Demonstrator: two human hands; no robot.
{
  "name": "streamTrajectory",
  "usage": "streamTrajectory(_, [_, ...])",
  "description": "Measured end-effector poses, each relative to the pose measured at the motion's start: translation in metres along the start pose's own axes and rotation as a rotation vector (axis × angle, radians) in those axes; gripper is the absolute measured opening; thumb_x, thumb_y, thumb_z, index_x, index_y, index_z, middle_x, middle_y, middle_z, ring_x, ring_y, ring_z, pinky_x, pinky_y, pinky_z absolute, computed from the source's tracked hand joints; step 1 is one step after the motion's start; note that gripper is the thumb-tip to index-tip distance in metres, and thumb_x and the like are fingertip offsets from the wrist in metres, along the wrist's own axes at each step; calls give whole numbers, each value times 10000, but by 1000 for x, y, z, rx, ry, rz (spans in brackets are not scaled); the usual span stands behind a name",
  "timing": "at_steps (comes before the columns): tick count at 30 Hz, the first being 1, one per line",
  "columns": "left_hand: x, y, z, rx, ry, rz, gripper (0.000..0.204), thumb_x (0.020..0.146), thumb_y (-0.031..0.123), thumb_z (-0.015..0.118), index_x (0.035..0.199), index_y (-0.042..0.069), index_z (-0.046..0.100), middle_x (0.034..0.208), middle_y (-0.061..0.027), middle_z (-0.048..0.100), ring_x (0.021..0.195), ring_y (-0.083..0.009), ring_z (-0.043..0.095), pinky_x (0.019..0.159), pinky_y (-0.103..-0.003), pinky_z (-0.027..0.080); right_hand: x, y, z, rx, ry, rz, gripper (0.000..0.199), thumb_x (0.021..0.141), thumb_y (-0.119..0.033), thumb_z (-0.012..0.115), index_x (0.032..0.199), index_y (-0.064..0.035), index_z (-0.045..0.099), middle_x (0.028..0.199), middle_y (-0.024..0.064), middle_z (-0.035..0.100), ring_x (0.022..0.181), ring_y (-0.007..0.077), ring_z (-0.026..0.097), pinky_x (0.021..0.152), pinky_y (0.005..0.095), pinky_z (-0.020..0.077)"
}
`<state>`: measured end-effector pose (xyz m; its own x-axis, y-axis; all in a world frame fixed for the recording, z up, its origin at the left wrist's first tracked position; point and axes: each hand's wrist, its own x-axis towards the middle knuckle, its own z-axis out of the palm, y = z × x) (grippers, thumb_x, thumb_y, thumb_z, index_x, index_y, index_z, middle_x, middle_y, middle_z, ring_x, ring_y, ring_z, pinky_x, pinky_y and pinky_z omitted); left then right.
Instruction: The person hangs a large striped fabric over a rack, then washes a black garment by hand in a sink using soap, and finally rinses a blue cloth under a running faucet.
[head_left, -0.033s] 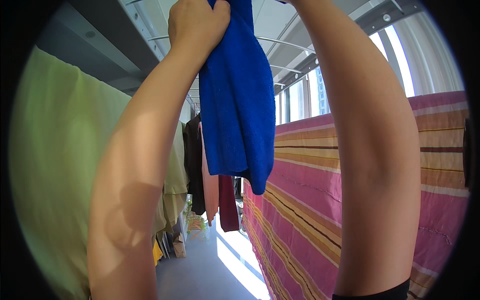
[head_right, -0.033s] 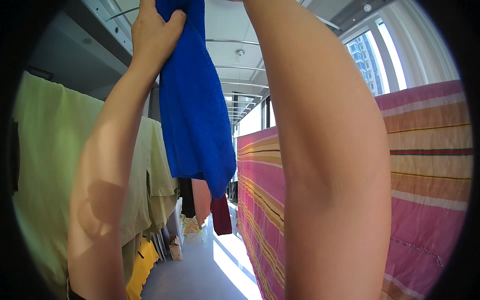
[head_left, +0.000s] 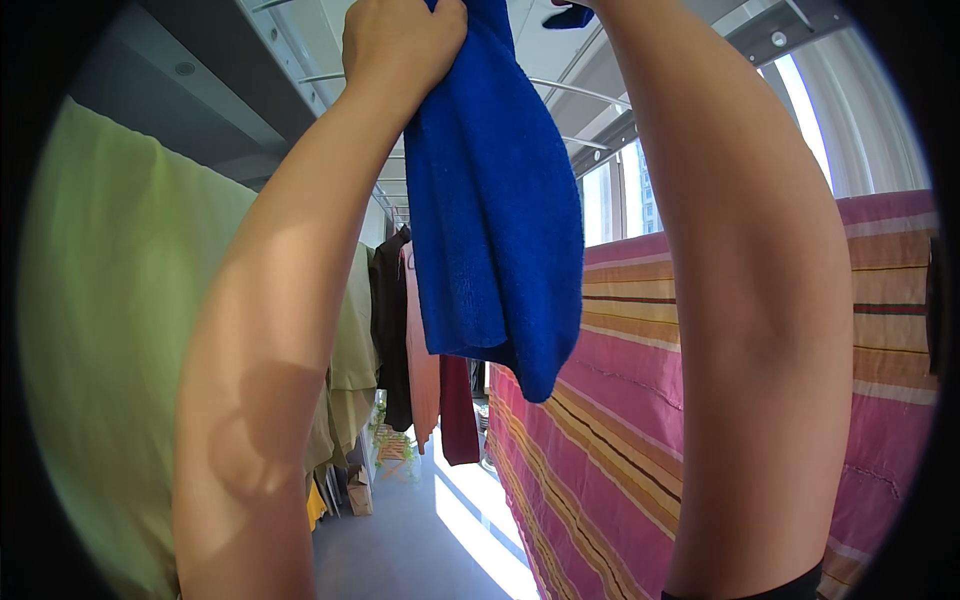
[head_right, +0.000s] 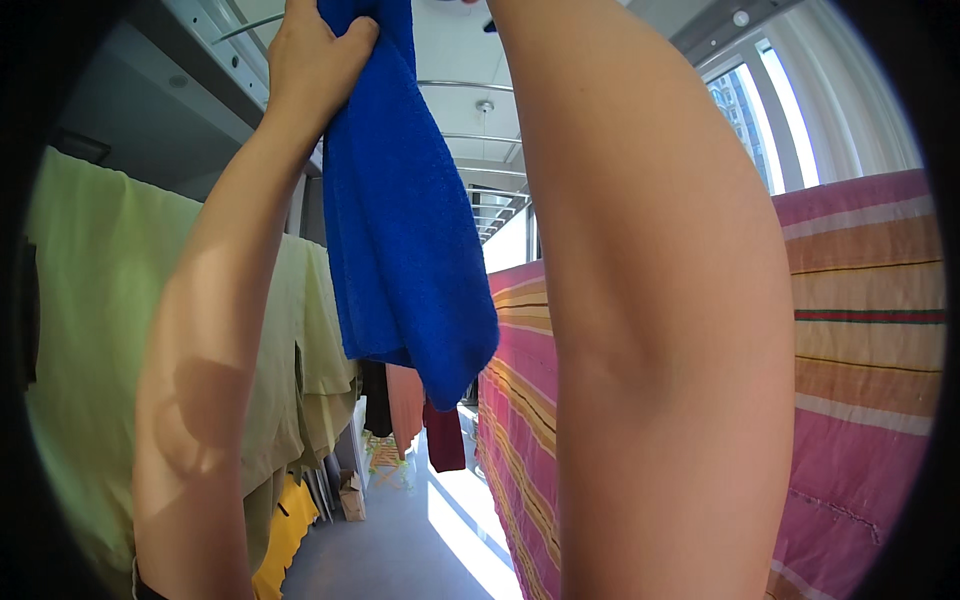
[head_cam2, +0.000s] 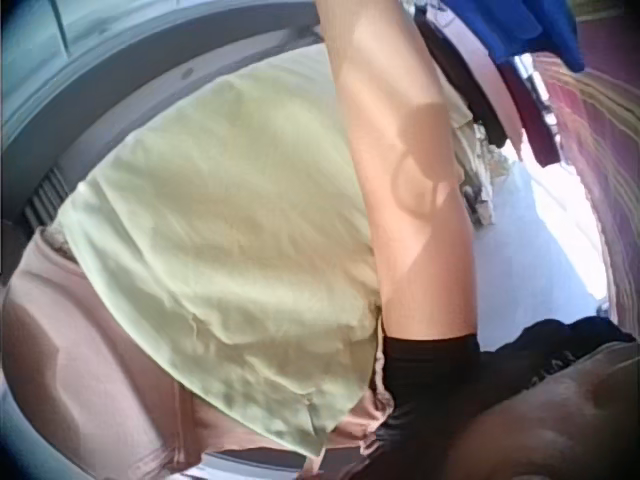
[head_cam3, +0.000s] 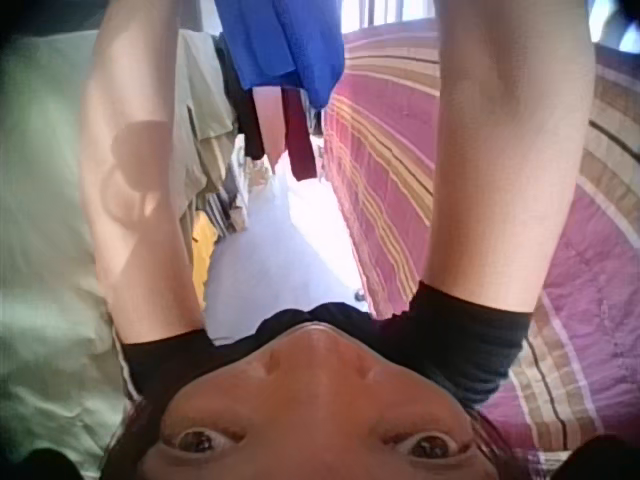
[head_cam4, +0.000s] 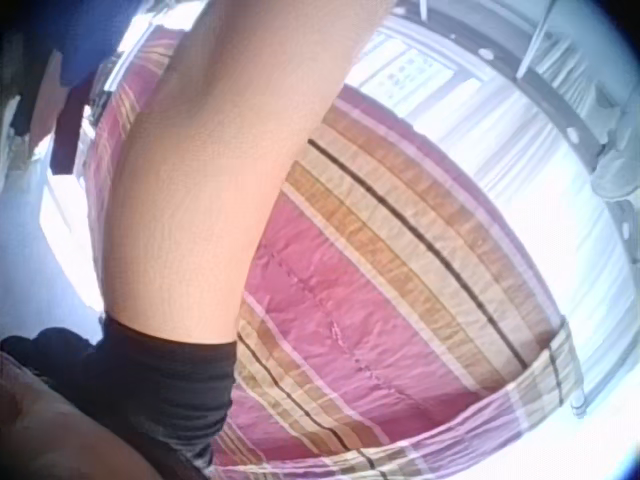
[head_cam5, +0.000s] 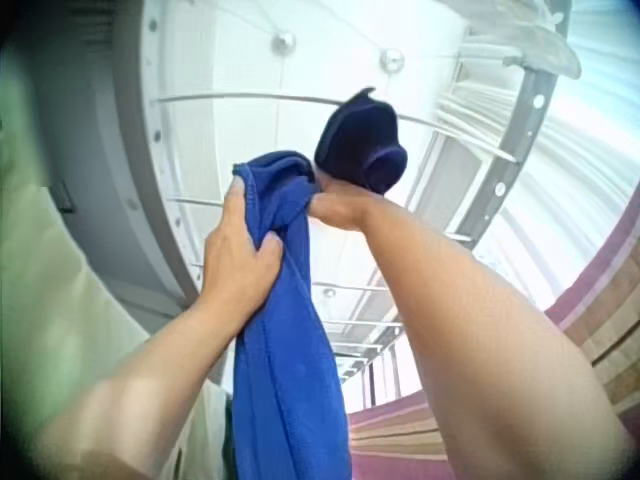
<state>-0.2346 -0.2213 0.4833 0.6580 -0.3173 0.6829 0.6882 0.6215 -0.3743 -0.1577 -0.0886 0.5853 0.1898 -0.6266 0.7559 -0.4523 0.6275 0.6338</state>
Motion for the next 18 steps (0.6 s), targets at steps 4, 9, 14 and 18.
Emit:
streamTrajectory(4, [6, 26, -1, -3, -225, -296, 801, 723, 192, 632, 1388, -86, 283, 1226, -347, 512, 1151, -428, 526, 1004, -395, 410, -10, -6, -17, 1, -376, 538, 425, 758, -250, 609, 1079, 27, 646, 1023, 228, 671, 885, 338, 679, 841, 396, 514])
streamTrajectory(9, [1, 13, -7, -33, -220, -229, 823, 740, 305, 672, 1372, -85, 317, 1229, -322, 527, 1158, -403, 532, 1013, -385, 405, -51, 12, -15, -462, 413, 23, 424, 723, -215, 602, 1101, -28, 652, 904, 270, 651, 851, 372, 648, 826, 403, 510])
streamTrajectory(14, [-7, 31, -32, -145, -385, -281, 601, 873, 428, 583, 1246, -37, 505, 1153, -244, 603, 1085, -342, 584, 950, -377, 435, -103, -40, 6, -6, 754, 345, 483, 755, -348, 619, 1072, 15, 656, 846, 266, 655, 838, 382, 641, 817, 419, 492])
streamTrajectory(18, [0, 29, -8, -531, -440, -730, 472, 926, 381, 536, 1191, -8, 565, 1065, -205, 642, 961, -274, 619, 868, -371, 473, -97, -31, 20, 144, 483, 653, 673, 738, -572, 638, 868, 86, 688, 884, 278, 666, 867, 338, 662, 764, 370, 512])
